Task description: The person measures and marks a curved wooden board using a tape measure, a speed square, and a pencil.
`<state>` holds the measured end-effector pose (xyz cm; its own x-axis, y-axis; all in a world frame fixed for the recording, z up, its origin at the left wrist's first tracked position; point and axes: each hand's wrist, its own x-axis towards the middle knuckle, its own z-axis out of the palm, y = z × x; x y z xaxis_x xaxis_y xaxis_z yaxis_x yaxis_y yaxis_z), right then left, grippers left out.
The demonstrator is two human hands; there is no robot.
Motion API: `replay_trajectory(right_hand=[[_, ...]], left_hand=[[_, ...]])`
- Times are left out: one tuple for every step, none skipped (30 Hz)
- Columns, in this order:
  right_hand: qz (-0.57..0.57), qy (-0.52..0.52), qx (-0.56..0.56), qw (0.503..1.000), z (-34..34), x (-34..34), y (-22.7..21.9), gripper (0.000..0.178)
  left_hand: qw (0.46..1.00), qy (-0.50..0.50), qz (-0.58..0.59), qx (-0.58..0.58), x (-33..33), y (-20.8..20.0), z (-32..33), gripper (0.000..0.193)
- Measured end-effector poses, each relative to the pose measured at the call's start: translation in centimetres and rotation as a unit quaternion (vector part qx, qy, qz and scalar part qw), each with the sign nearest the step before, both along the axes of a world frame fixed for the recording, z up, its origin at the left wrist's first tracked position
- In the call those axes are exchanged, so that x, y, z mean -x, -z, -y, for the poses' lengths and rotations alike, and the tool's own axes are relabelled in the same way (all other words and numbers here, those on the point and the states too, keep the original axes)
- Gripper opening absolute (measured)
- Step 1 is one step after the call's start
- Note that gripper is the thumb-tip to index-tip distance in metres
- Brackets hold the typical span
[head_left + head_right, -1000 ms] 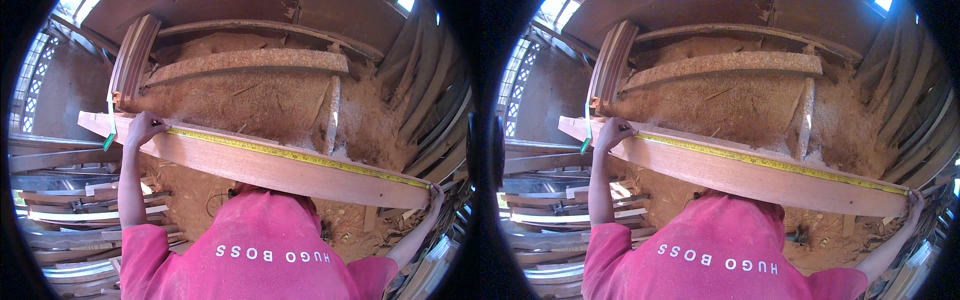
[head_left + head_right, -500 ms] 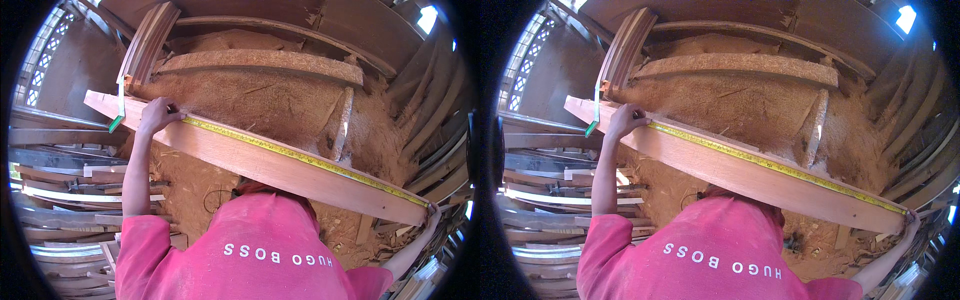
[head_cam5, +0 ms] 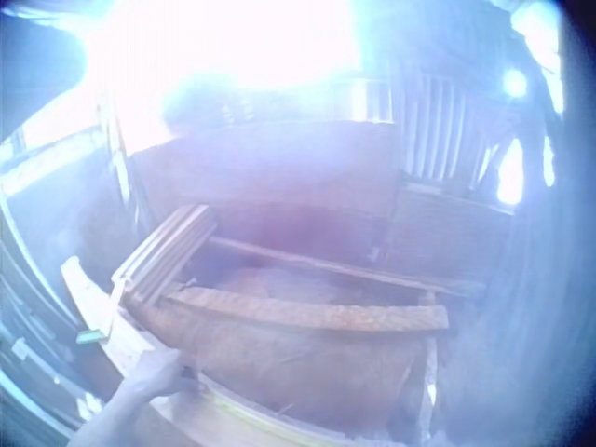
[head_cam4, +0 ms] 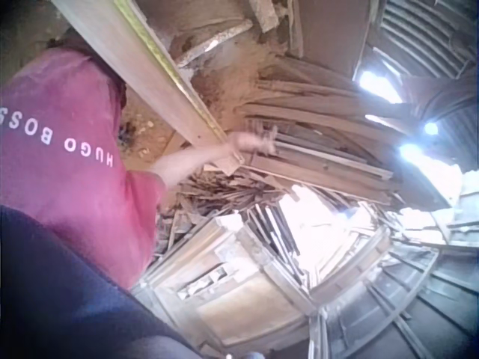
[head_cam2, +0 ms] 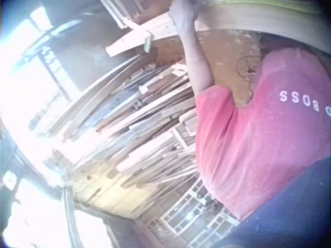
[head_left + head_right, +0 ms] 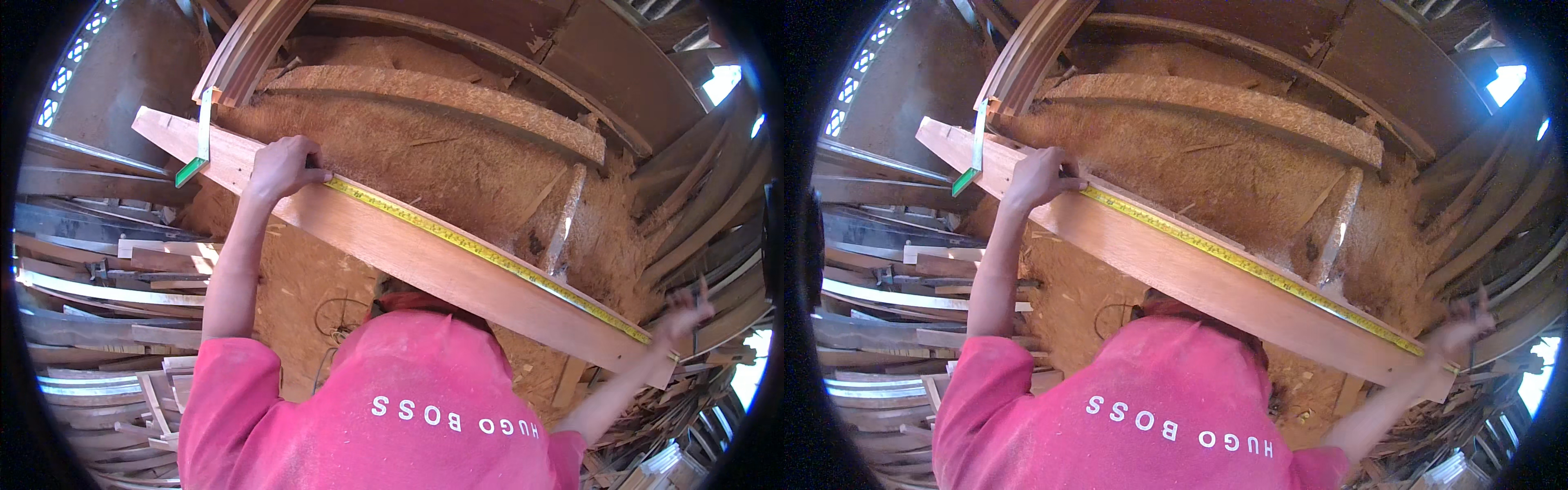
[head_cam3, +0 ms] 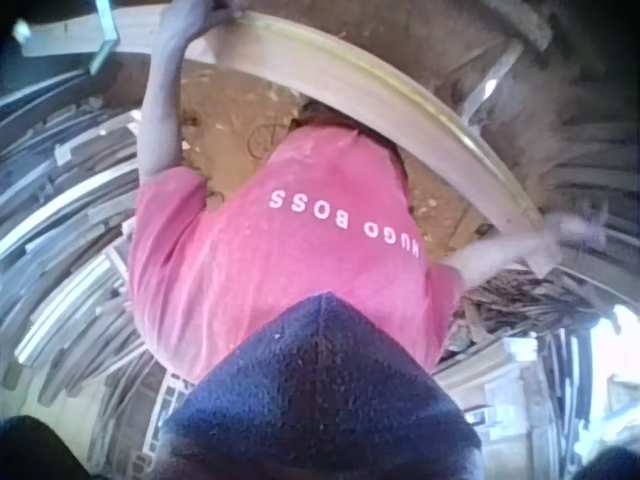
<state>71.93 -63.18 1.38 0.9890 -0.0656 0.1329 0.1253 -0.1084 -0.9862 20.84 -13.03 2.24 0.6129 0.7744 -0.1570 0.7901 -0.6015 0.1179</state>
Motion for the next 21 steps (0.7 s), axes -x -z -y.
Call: replay_trajectory(right_hand=[[-0.053, -0.075, -0.048, 0.995, -1.7, -1.1, 2.4, 0.084], [-0.059, -0.166, -0.066, 0.982, -8.7, 4.7, 2.3, 0.069], [-0.078, -0.277, -0.065, 0.955, -14.7, 11.0, 1.9, 0.055], [-0.105, -0.393, -0.057, 0.912, -19.1, 15.6, 2.1, 0.04], [-0.129, -0.501, -0.043, 0.855, -22.5, 19.0, 2.2, 0.026], [-0.133, -0.591, -0.03, 0.795, -25.2, 21.7, 2.5, 0.015], [-0.142, -0.6, -0.003, 0.788, -27.7, 24.6, 1.9, 0.013], [-0.072, -0.63, 0.021, 0.773, -29.6, 26.2, 2.7, 0.012], [-0.002, -0.656, 0.045, 0.754, -30.7, 27.3, 3.8, 0.013], [-0.002, -0.657, 0.052, 0.752, -31.2, 28.0, 4.6, 0.013], [-0.05, -0.642, 0.066, 0.762, -31.6, 28.5, 5.4, 0.013], [-0.1, -0.629, 0.08, 0.767, -31.9, 29.1, 5.7, 0.012], [-0.1, -0.635, 0.086, 0.761, -32.0, 29.3, 5.8, 0.012], [-0.096, -0.619, 0.135, 0.767, -31.9, 29.2, 5.8, 0.009], [-0.093, -0.602, 0.179, 0.772, -31.9, 29.3, 5.9, 0.008], [-0.093, -0.606, 0.183, 0.769, -31.8, 29.4, 6.1, 0.008], [-0.073, -0.606, 0.15, 0.778, -31.6, 29.6, 6.5, 0.008], [-0.054, -0.605, 0.116, 0.786, -31.6, 29.7, 6.9, 0.007], [-0.056, -0.607, 0.118, 0.784, -31.6, 29.9, 7.2, 0.007], [-0.051, -0.603, 0.121, 0.787, -31.7, 30.0, 7.5, 0.008], [-0.043, -0.597, 0.123, 0.792, -31.7, 30.0, 7.5, 0.008]], left_hand=[[1.0, 0.011, 0.021, 0.003, -0.4, 0.6, -0.3, 0.031], [0.999, 0.009, 0.034, 0.003, -0.1, 1.0, -0.4, 0.03], [0.999, 0.012, 0.036, 0.006, 0.0, 1.2, -0.5, 0.03], [0.999, 0.005, 0.034, 0.011, 0.2, 1.2, -0.6, 0.03], [0.999, -0.002, 0.031, 0.018, 0.3, 1.2, -0.6, 0.029], [0.999, 0.004, 0.037, 0.024, -0.1, 1.2, -0.8, 0.029], [0.999, -0.001, 0.027, 0.027, 0.2, 1.2, -0.8, 0.029], [0.999, -0.006, 0.019, 0.03, 0.5, 1.2, -0.7, 0.029], [0.999, -0.007, 0.024, 0.036, 0.5, 1.2, -0.7, 0.029], [0.999, 0.004, 0.031, 0.027, 0.5, 1.3, -0.7, 0.029], [0.999, 0.014, 0.038, 0.017, 0.4, 1.5, -0.7, 0.028], [0.999, 0.006, 0.04, 0.023, 0.6, 1.6, -0.7, 0.028], [0.999, 0.014, 0.046, 0.012, 0.7, 1.7, -0.7, 0.028], [0.998, 0.023, 0.052, 0.002, 0.7, 1.8, -0.7, 0.027], [0.998, 0.017, 0.053, 0.005, 0.7, 1.7, -0.7, 0.027], [0.999, 0.02, 0.043, 0.009, 0.6, 1.5, -0.7, 0.028], [0.999, 0.023, 0.032, 0.012, 0.7, 1.5, -0.7, 0.03], [0.998, 0.027, 0.045, 0.023, 0.9, 1.7, -0.9, 0.029], [0.998, 0.023, 0.045, 0.025, 1.1, 1.9, -0.9, 0.029], [0.998, 0.029, 0.058, 0.008, 1.4, 2.2, -0.9, 0.03], [0.996, 0.038, 0.074, -0.012, 1.5, 2.4, -0.9, 0.03]])
